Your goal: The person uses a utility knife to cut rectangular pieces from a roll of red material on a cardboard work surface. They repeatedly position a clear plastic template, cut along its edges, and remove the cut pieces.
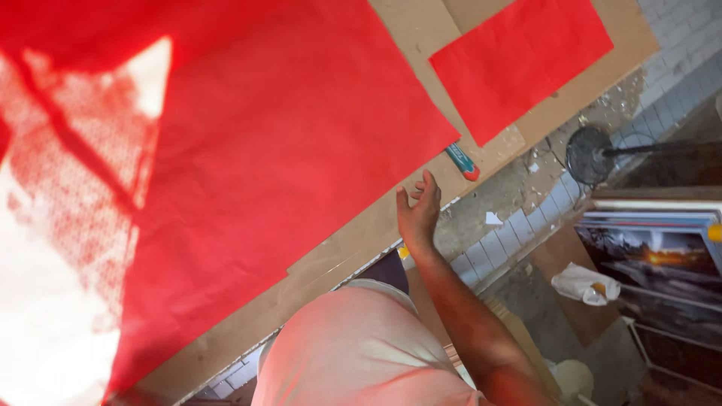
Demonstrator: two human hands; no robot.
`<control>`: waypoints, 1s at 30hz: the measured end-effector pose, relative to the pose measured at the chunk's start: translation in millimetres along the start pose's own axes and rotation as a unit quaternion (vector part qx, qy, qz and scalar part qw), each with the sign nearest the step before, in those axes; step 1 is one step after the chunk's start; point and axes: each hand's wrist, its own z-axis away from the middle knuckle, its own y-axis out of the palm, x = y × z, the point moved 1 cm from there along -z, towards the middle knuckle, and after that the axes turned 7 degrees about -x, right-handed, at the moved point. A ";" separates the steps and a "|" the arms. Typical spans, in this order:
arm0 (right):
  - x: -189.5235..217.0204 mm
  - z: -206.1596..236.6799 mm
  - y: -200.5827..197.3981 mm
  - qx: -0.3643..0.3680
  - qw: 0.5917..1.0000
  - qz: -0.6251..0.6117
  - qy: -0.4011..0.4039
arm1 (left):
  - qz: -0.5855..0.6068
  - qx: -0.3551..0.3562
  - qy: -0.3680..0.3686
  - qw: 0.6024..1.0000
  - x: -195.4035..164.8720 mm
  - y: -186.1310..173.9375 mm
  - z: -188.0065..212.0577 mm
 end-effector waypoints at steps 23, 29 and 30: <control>-39.6 -32.4 -36.4 0.381 0.916 -0.040 0.122 | 0.245 0.191 -0.394 0.865 -119.4 -34.9 45.9; -27.5 -97.2 -124.4 0.522 0.759 -0.191 0.338 | 0.340 0.139 -0.545 0.754 -163.6 -69.9 91.5; -22.4 -109.1 -142.9 0.547 0.736 -0.199 0.345 | 0.352 0.130 -0.545 0.750 -172.6 -73.3 104.0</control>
